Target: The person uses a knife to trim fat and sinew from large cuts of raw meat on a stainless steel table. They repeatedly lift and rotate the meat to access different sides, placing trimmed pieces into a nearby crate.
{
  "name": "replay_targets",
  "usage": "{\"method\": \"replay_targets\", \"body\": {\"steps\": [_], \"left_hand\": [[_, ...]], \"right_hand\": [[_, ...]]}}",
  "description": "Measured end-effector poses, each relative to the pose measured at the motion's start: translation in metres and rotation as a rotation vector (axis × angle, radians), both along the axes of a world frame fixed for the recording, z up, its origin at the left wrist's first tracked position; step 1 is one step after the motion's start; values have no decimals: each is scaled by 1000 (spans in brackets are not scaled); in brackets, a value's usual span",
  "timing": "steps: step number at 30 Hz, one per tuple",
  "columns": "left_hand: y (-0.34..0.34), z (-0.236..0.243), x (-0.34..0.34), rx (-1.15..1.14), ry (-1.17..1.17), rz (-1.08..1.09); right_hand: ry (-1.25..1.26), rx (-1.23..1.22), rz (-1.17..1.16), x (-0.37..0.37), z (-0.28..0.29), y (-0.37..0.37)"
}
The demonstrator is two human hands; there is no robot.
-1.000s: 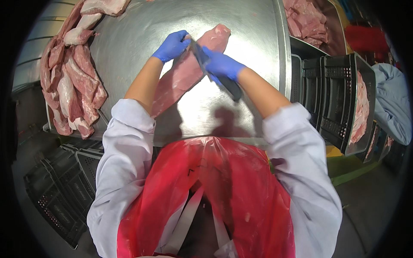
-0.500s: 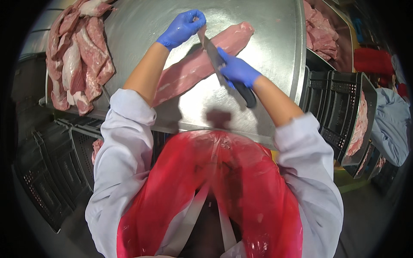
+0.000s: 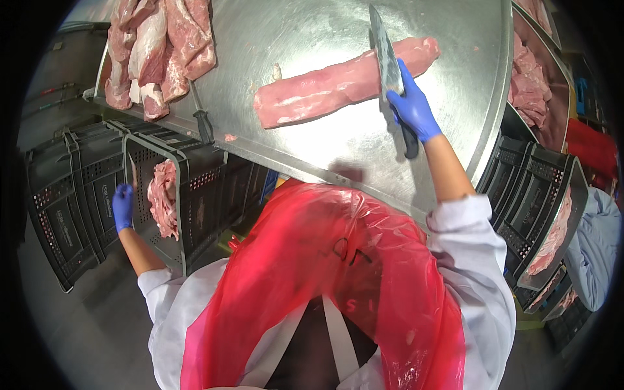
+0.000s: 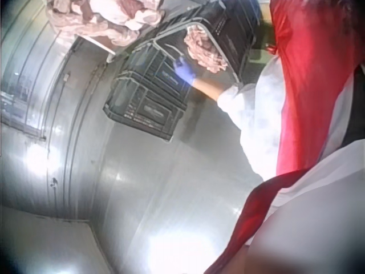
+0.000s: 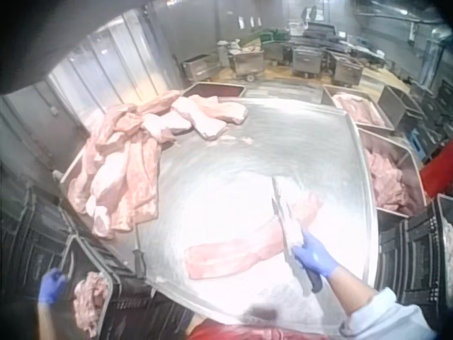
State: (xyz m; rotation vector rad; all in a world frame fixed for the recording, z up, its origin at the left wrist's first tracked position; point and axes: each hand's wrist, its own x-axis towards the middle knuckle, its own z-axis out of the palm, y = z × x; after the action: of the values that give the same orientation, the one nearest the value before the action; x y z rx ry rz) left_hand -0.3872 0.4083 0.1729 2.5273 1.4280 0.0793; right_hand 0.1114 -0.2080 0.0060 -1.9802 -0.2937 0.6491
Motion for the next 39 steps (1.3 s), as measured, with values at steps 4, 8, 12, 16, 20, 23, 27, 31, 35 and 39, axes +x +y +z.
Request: {"method": "replay_targets", "body": {"steps": [4,8,12,16,20,23,27,31,35,39], "left_hand": [[-90,-10,87,237,62,-196],[-225,-73,243,20,-137,-673],[-317,-148,341,85,-141,-1017],[-330,-173,377,-7,101,-917],[-322,-181,376,-120,104,-955],[-321,-173,374,-167,83,-996],[-317,-171,378,-156,74,-983],[-275,-181,399,-292,70,-787],[-196,-194,384,-956,-223,-548],[-228,-167,368,-1691,-465,-315]], "right_hand": [[-411,-88,16,31,-54,23],[-423,-259,99,52,-31,47],[-338,-205,31,7,-22,87],[-221,-514,160,-70,-31,64],[-139,-569,239,-103,-10,35],[-165,-361,216,-74,-51,71],[-190,-563,207,-44,-60,122],[-83,-594,214,-82,-47,87],[48,-555,319,-133,-13,20],[77,-296,252,-187,-17,-76]]}}
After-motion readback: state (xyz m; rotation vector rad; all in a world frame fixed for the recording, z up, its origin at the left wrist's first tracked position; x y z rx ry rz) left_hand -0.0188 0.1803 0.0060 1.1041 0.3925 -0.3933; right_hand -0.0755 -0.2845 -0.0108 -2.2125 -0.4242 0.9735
